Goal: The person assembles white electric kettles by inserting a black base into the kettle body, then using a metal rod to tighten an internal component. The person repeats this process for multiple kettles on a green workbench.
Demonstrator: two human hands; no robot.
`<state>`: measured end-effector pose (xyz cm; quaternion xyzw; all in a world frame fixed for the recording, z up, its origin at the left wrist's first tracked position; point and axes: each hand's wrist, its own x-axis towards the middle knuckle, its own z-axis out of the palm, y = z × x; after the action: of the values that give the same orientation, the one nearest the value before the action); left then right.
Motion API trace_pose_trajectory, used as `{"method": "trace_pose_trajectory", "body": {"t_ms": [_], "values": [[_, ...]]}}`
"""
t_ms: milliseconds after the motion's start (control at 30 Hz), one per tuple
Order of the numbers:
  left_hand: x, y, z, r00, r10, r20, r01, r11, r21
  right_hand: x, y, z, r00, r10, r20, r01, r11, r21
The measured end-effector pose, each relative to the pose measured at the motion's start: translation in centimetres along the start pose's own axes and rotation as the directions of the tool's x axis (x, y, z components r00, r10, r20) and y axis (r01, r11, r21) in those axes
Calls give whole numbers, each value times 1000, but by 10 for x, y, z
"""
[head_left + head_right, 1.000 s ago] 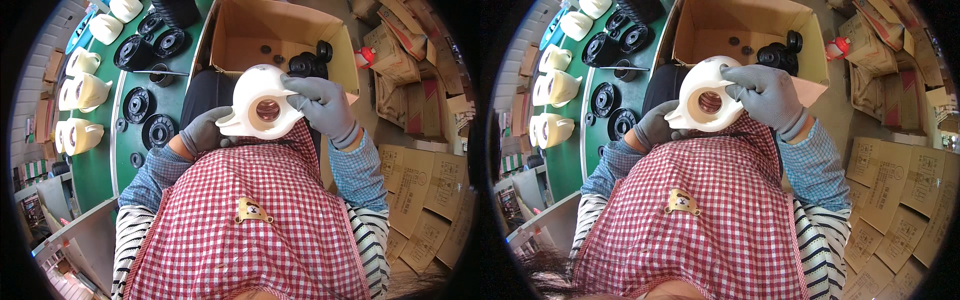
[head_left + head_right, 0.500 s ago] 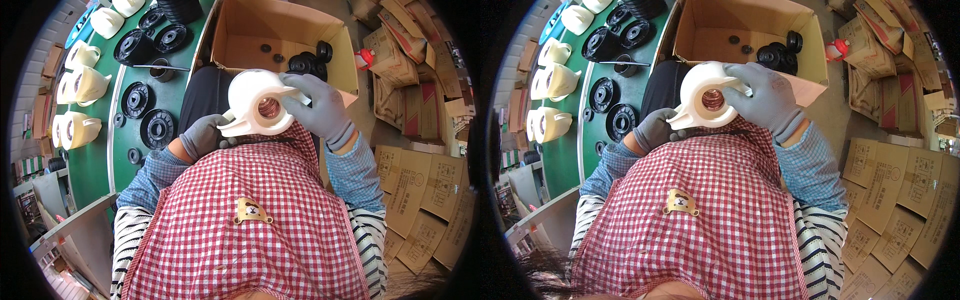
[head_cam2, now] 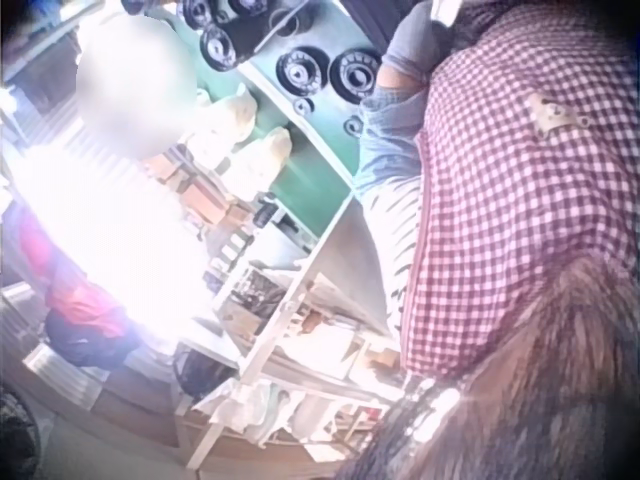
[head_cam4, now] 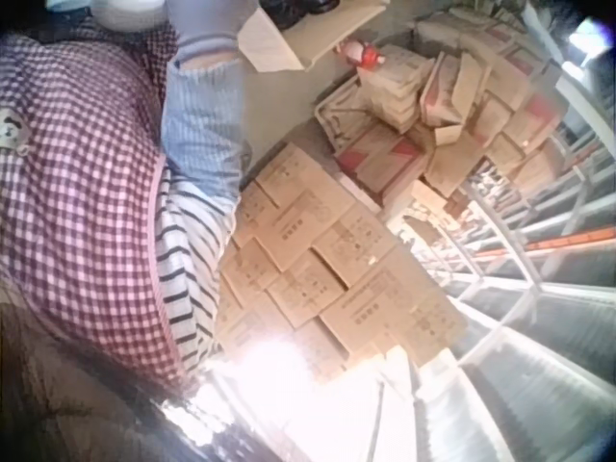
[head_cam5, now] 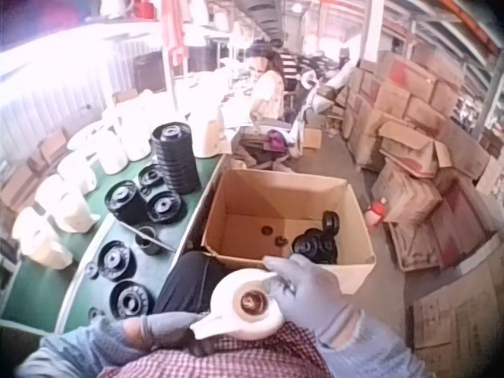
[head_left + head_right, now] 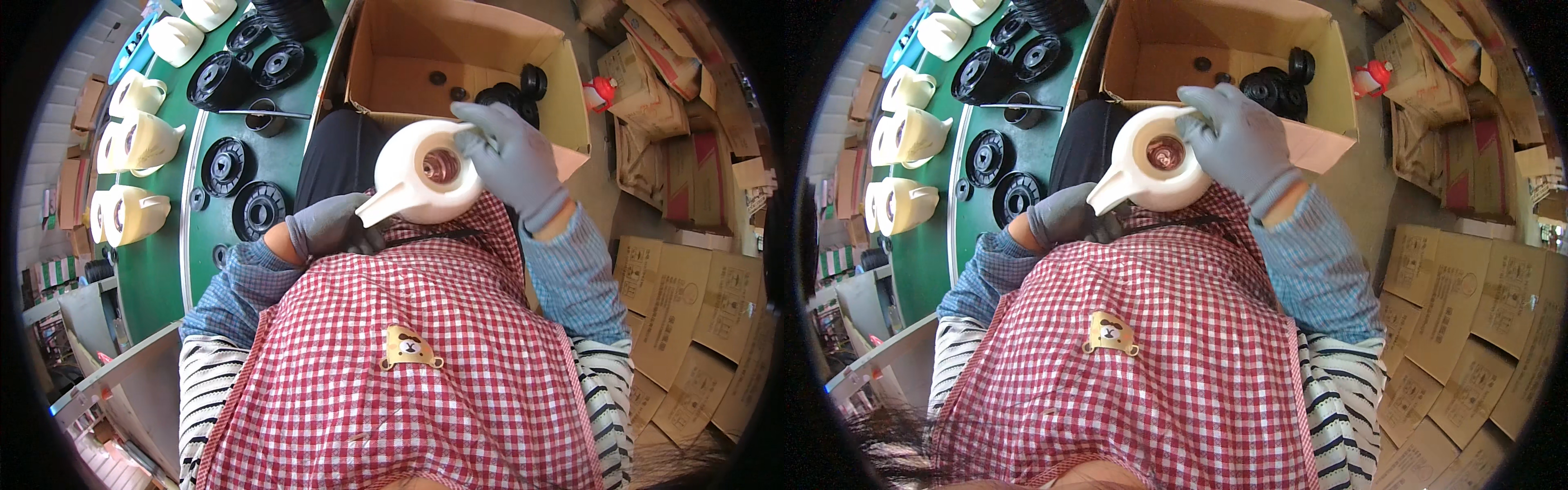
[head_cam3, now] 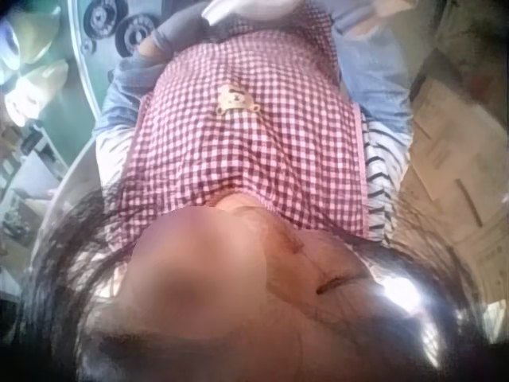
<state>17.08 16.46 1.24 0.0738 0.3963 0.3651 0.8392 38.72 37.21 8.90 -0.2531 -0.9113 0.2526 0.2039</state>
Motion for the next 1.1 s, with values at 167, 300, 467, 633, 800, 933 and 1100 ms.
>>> {"method": "trace_pose_trajectory", "body": {"t_ms": [167, 300, 467, 633, 800, 933, 1100], "values": [[-18, 67, 26, 684, 682, -260, 309, 52, 950, 23, 18, 31, 961, 72, 269, -75, 997, 1], [13, 103, 41, 427, 816, 390, -330, -261, 907, 31, 27, 36, 970, 1, 243, -68, 960, 270], [40, 119, 88, 864, 503, 21, 151, -300, 942, 22, 2, 24, 936, 133, 325, -113, 990, -79], [48, 116, 108, 878, 478, 32, 265, -540, 799, 18, -13, 26, 922, 216, 322, -171, 972, -163], [49, 112, 103, 899, 436, 26, 269, -600, 753, 9, -3, 51, 972, 137, 192, -122, 989, -88], [57, 112, 96, 881, 473, -24, 304, -527, 794, 15, -2, 53, 952, 201, 230, -179, 977, -114], [37, 101, 97, 784, 597, 173, 205, -511, 835, 12, 0, 37, 990, 13, 141, 17, 977, -212]]}}
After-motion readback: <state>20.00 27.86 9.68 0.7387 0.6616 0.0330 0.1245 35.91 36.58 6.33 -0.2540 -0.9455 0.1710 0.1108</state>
